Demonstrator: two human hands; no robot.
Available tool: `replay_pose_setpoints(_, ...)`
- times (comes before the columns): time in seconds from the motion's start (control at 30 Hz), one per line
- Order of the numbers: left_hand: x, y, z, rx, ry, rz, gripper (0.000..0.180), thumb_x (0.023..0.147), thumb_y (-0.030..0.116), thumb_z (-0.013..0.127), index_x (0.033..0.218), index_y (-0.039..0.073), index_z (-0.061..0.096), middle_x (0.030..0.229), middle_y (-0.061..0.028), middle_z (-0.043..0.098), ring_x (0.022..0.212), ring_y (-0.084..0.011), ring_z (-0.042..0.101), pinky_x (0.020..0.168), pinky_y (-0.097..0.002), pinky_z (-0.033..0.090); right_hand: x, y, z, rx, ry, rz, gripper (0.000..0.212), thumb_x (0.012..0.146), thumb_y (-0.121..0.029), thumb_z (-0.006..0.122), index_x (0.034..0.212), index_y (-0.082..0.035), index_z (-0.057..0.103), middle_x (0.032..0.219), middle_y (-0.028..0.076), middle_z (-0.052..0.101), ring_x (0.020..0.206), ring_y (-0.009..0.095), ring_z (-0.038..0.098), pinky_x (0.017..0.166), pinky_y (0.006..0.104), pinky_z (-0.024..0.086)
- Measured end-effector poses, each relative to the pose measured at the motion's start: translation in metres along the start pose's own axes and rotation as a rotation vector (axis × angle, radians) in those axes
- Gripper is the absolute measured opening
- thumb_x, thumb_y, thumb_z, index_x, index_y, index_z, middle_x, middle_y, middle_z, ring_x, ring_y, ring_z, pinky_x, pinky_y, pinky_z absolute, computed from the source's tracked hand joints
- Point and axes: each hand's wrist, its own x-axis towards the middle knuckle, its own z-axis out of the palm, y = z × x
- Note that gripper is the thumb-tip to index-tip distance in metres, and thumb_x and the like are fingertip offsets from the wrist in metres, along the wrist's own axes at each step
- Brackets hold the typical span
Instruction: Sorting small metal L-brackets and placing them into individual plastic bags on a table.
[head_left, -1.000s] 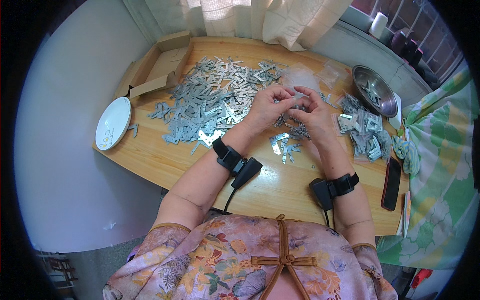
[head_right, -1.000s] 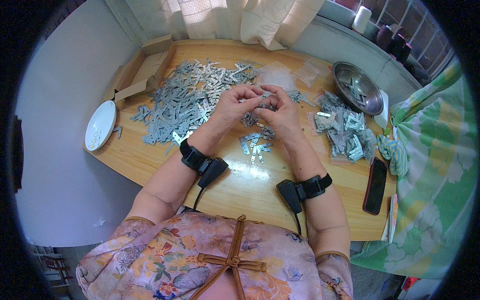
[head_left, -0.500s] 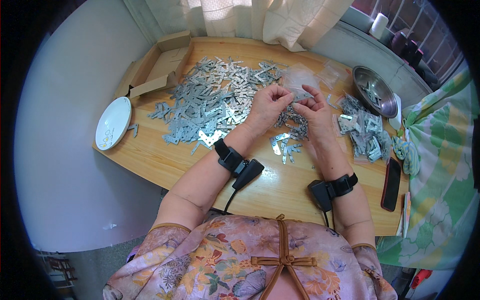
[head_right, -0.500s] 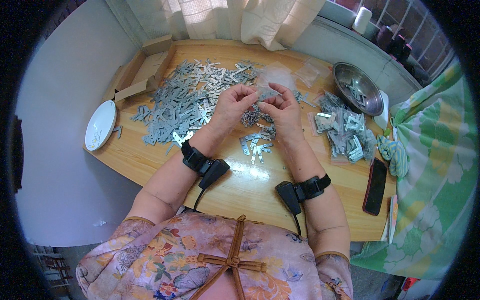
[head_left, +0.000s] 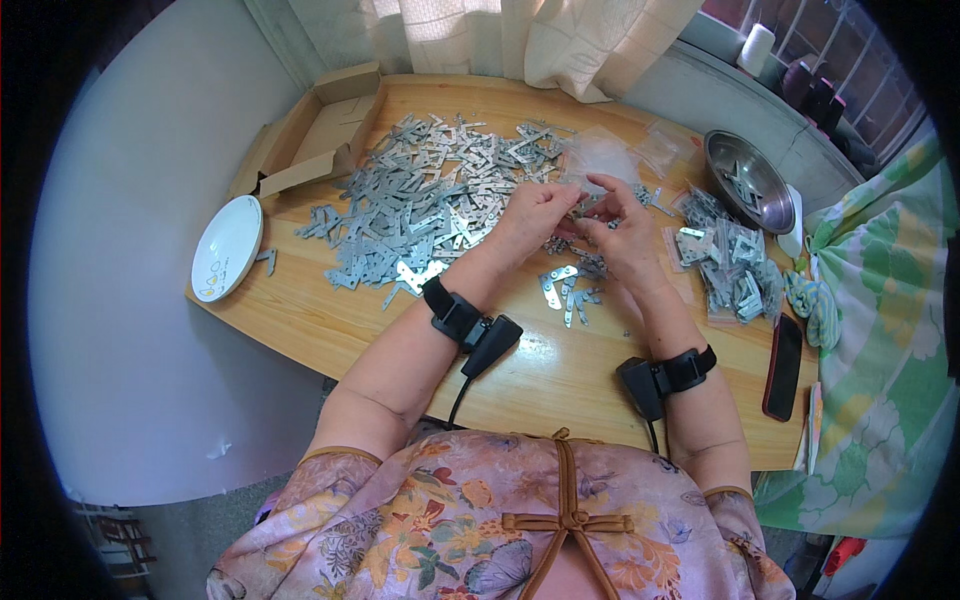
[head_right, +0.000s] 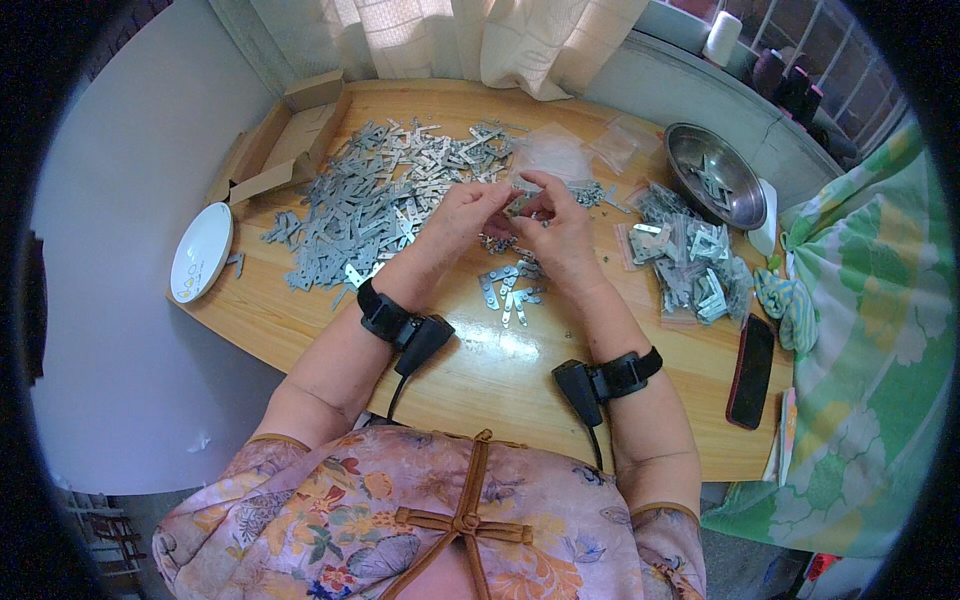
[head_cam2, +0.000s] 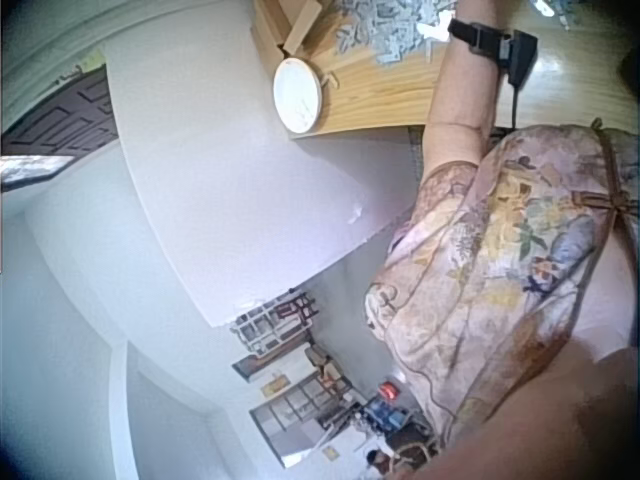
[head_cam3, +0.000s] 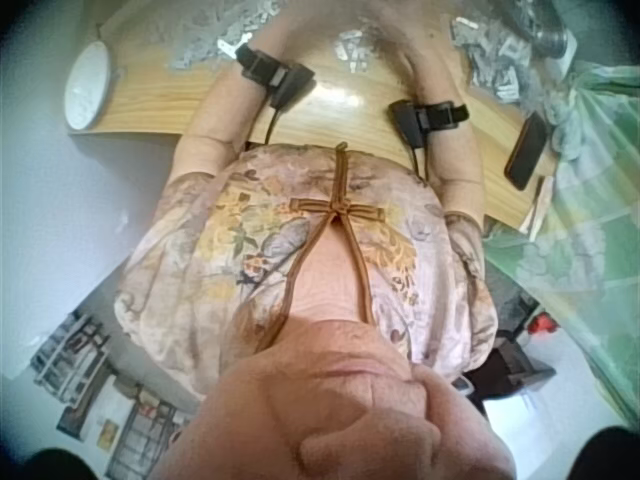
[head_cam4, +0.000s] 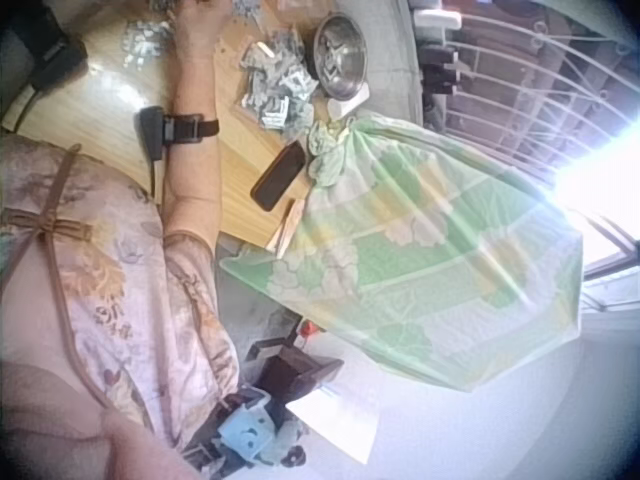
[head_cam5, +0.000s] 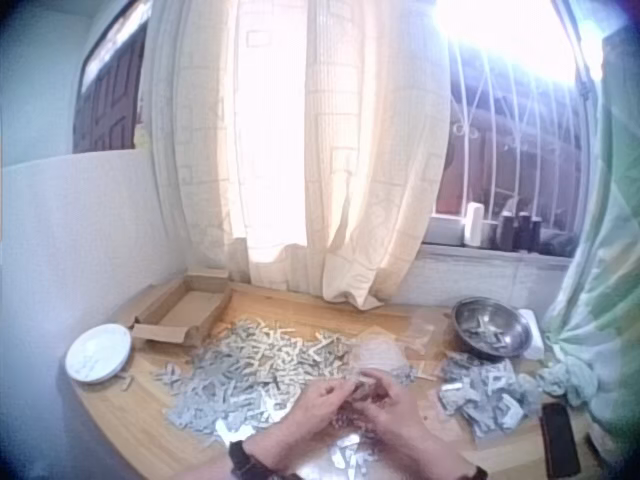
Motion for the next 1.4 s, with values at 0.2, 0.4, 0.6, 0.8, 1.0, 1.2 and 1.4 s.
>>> replay_pose_setpoints(0.2,0.0,0.002,-0.001,-0.088,-0.09,-0.115,0.029,0.089,0.023,0.046,0.101,-0.001,0.057,0.085,-0.0081,0.062,0.073,-0.0144,0.061,0.064,-0.0239,0.05,0.0,0.004,-0.001,-0.034,0.078,-0.048,0.048,0.066,0.001,0.063,0.112,-0.008,0.05,0.072,0.005,0.057,0.069,0.013,0.056,0.064,0.0259,0.045)
replay_pose_setpoints(0.4,0.0,0.003,-0.003,-0.083,-0.078,-0.177,0.026,0.088,0.018,0.047,0.102,-0.002,0.057,0.089,-0.0102,0.061,0.075,-0.0168,0.062,0.069,-0.0269,0.051,0.001,0.004,0.001,-0.092,0.103,-0.07,0.047,0.066,0.001,0.064,0.111,-0.008,0.051,0.072,0.006,0.057,0.067,0.015,0.056,0.063,0.0267,0.046)
replay_pose_setpoints(0.6,-0.001,0.005,-0.004,-0.07,-0.085,-0.15,0.025,0.087,0.012,0.048,0.103,-0.004,0.056,0.086,-0.0108,0.062,0.073,-0.0164,0.063,0.061,-0.0244,0.052,0.0,0.003,0.003,-0.02,0.118,-0.036,0.043,0.067,0.0,0.064,0.108,-0.006,0.053,0.07,0.004,0.056,0.061,0.01,0.053,0.058,0.0232,0.044)
replay_pose_setpoints(0.8,-0.001,0.004,-0.004,-0.028,-0.103,-0.125,0.027,0.088,0.017,0.049,0.105,-0.002,0.056,0.088,-0.0108,0.062,0.071,-0.0164,0.063,0.065,-0.0248,0.052,0.0,0.004,0.001,-0.1,0.123,-0.106,0.041,0.068,0.001,0.063,0.107,-0.006,0.053,0.065,0.001,0.051,0.057,0.008,0.048,0.054,0.0216,0.042)
replay_pose_setpoints(1.0,-0.001,0.005,-0.001,-0.1,-0.075,-0.139,0.021,0.088,0.014,0.048,0.096,-0.002,0.058,0.082,-0.0096,0.062,0.066,-0.0147,0.063,0.058,-0.0223,0.052,0.001,0.002,0.002,0.029,0.178,-0.072,0.042,0.064,0.003,0.064,0.104,-0.005,0.053,0.082,0.003,0.052,0.059,0.008,0.046,0.055,0.0224,0.041)
replay_pose_setpoints(1.2,0.0,0.003,-0.001,-0.157,-0.101,-0.103,0.022,0.089,0.017,0.048,0.1,0.001,0.057,0.085,-0.0076,0.063,0.071,-0.0133,0.062,0.062,-0.0216,0.051,0.004,0.007,-0.002,-0.045,0.182,-0.218,0.033,0.063,0.001,0.066,0.093,-0.006,0.057,0.091,0.006,0.051,0.068,0.013,0.051,0.061,0.0253,0.044)
replay_pose_setpoints(1.4,-0.003,0.007,0.002,-0.205,-0.082,-0.075,0.021,0.088,0.016,0.049,0.101,0.002,0.057,0.089,-0.0057,0.062,0.076,-0.013,0.062,0.064,-0.0211,0.051,0.004,0.001,-0.004,-0.22,0.237,-0.376,0.012,0.064,-0.002,0.066,0.076,-0.004,0.062,0.1,0.011,0.053,0.088,0.022,0.054,0.07,0.0283,0.045)
